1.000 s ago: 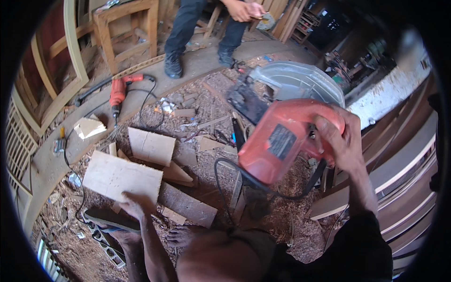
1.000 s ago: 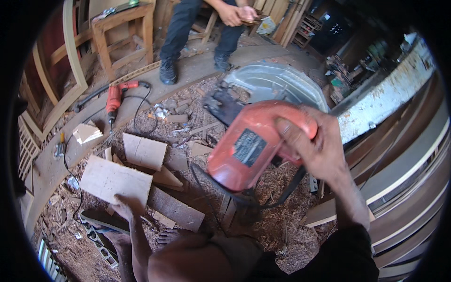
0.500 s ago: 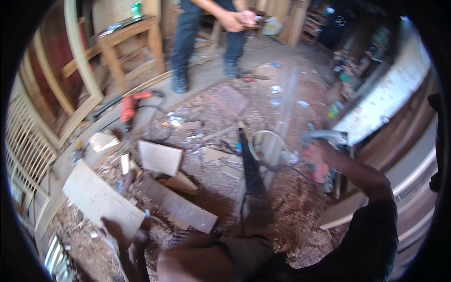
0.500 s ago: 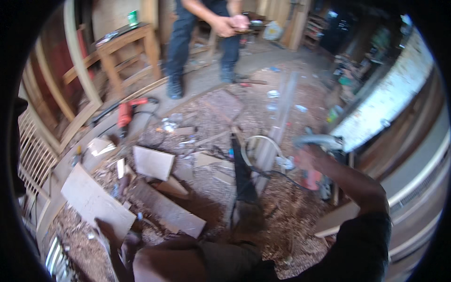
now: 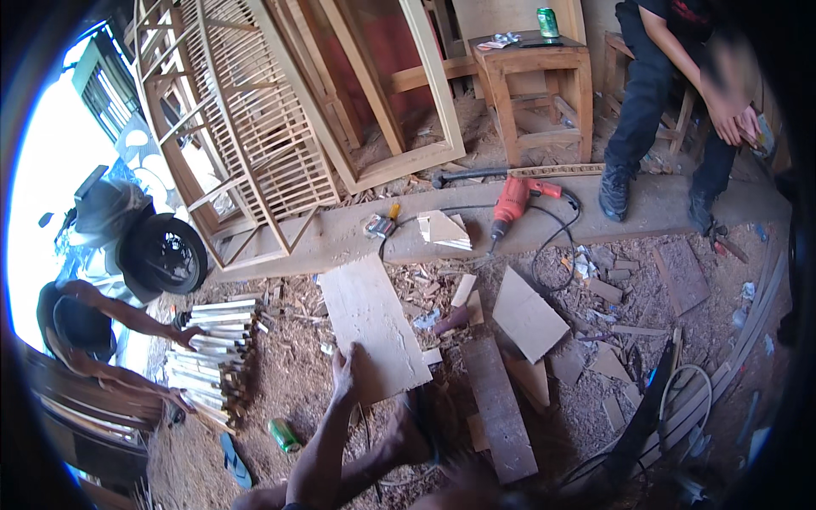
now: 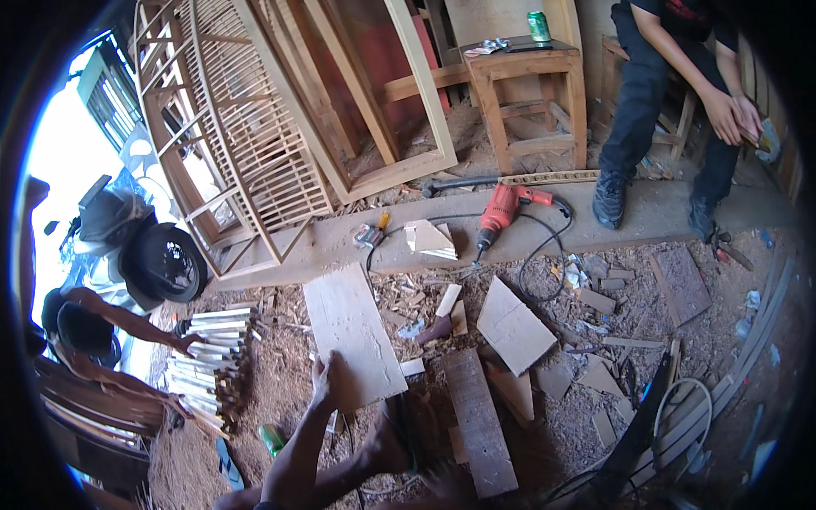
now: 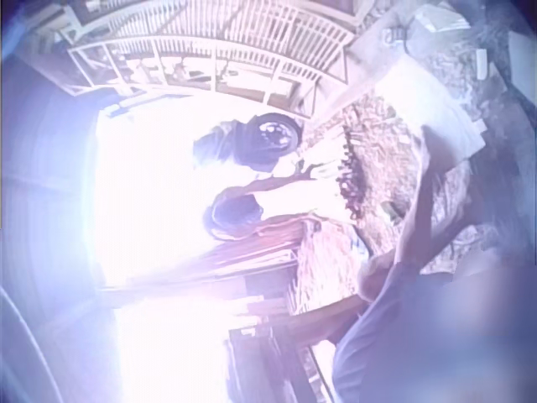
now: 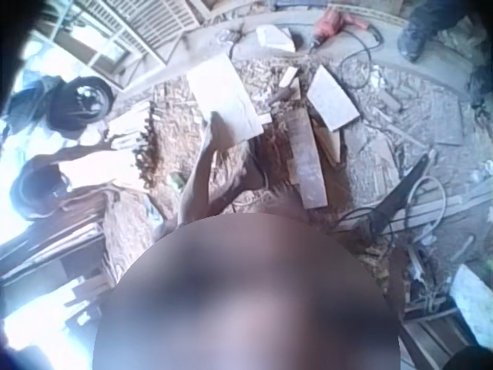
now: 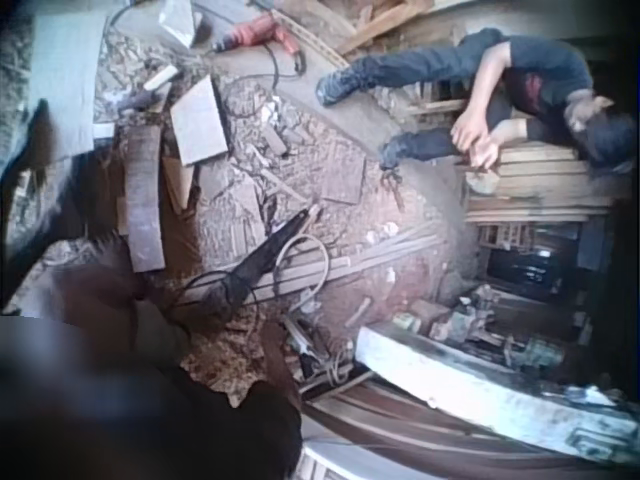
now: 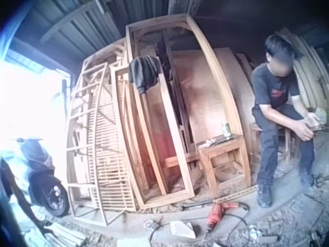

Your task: The person marks a rectangular piece of plywood with a pencil and a small block, then uses a handheld circular saw to cut along the marked lines. The person repositions the wood between cuts and removes the cut-off sections.

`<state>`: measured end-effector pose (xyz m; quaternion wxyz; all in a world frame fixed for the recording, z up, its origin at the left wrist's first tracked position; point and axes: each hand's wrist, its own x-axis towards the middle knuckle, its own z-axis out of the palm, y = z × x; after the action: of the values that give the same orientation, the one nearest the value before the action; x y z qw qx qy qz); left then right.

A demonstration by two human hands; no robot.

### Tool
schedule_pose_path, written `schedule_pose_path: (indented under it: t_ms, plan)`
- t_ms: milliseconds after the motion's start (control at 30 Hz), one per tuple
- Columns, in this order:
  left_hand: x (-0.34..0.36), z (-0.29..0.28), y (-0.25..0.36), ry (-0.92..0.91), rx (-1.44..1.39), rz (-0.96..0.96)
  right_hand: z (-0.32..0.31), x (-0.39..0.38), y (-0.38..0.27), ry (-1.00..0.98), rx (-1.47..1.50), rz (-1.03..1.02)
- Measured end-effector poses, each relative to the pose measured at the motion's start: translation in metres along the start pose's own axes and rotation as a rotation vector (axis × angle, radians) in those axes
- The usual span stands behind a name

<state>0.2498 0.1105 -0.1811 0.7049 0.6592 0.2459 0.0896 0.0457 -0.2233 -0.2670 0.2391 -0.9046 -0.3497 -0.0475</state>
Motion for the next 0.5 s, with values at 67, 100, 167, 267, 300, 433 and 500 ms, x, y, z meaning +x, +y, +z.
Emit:
schedule_pose_path:
  t_ms: [67,100,167,267,300,433,500]
  plan:
    - [0.014,0.002,-0.015,-0.021,0.013,0.046,-0.064,-0.044,0.046,-0.015,-0.010,0.407]
    - [0.016,0.005,-0.023,-0.017,0.034,0.016,-0.106,-0.069,0.065,-0.015,-0.030,0.596]
    - [0.018,0.016,-0.037,-0.040,0.055,-0.040,-0.196,-0.118,0.082,0.026,-0.097,0.989]
    - [0.023,0.037,-0.053,-0.068,0.074,-0.035,-0.286,-0.130,0.084,0.130,-0.150,1.312]
    - [0.031,0.044,-0.057,-0.091,0.095,-0.006,-0.293,-0.114,0.087,0.135,-0.118,1.318]
    - [0.062,0.060,-0.086,-0.152,0.151,0.093,-0.238,0.002,0.141,0.174,0.127,1.007]
    - [0.071,0.056,-0.103,-0.040,0.198,-0.004,-0.203,0.058,0.173,0.057,0.219,0.963]
